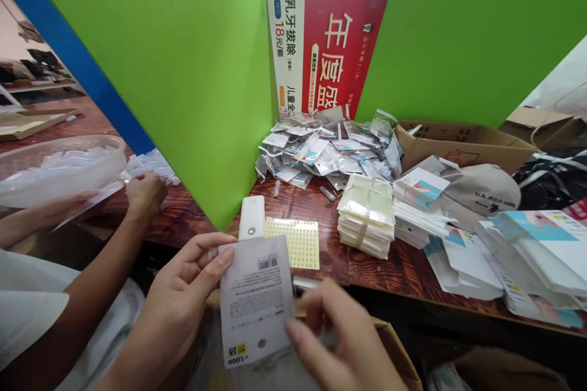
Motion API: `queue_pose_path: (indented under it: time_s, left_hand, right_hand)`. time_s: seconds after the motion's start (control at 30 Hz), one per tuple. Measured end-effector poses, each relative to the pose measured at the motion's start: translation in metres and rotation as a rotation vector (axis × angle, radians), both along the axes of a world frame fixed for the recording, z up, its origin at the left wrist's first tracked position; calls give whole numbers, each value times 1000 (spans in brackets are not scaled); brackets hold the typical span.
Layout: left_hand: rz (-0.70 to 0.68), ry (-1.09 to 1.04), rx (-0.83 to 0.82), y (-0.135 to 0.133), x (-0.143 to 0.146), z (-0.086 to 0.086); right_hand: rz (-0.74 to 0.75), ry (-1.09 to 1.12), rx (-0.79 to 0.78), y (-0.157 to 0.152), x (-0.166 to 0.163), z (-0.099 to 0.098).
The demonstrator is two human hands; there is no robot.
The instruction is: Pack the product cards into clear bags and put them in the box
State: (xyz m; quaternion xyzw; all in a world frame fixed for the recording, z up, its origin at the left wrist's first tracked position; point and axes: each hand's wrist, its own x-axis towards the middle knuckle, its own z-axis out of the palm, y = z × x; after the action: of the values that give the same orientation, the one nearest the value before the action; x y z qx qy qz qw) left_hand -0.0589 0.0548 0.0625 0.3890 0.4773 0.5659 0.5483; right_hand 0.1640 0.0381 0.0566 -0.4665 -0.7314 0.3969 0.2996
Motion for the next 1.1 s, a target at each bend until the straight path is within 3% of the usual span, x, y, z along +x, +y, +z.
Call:
queue_pose_path:
  time_s: [0.07, 0.13, 0.3, 0.6, 0.9, 1.1]
  left_hand:
    - [-83, -12, -48, -5, -1, 2]
    - [-145, -9, -81, -9, -3, 3]
    - [-121, 25, -82, -14, -9, 1]
    - [-107, -32, -90, -15, -9, -2]
    - [-143, 109, 2, -22, -14, -10]
    - [-102, 294, 54, -18, -6, -6]
  right_hand:
    - [-63, 146, -122, 20, -8, 6]
    - [-28, 277, -231, 37, -17, 10]
    - [103, 533, -382, 56, -28, 10]
    - [156, 574, -358, 60, -10, 10]
    - [268, 609, -364, 63, 9, -1]
    - [219, 583, -397, 61, 15, -1]
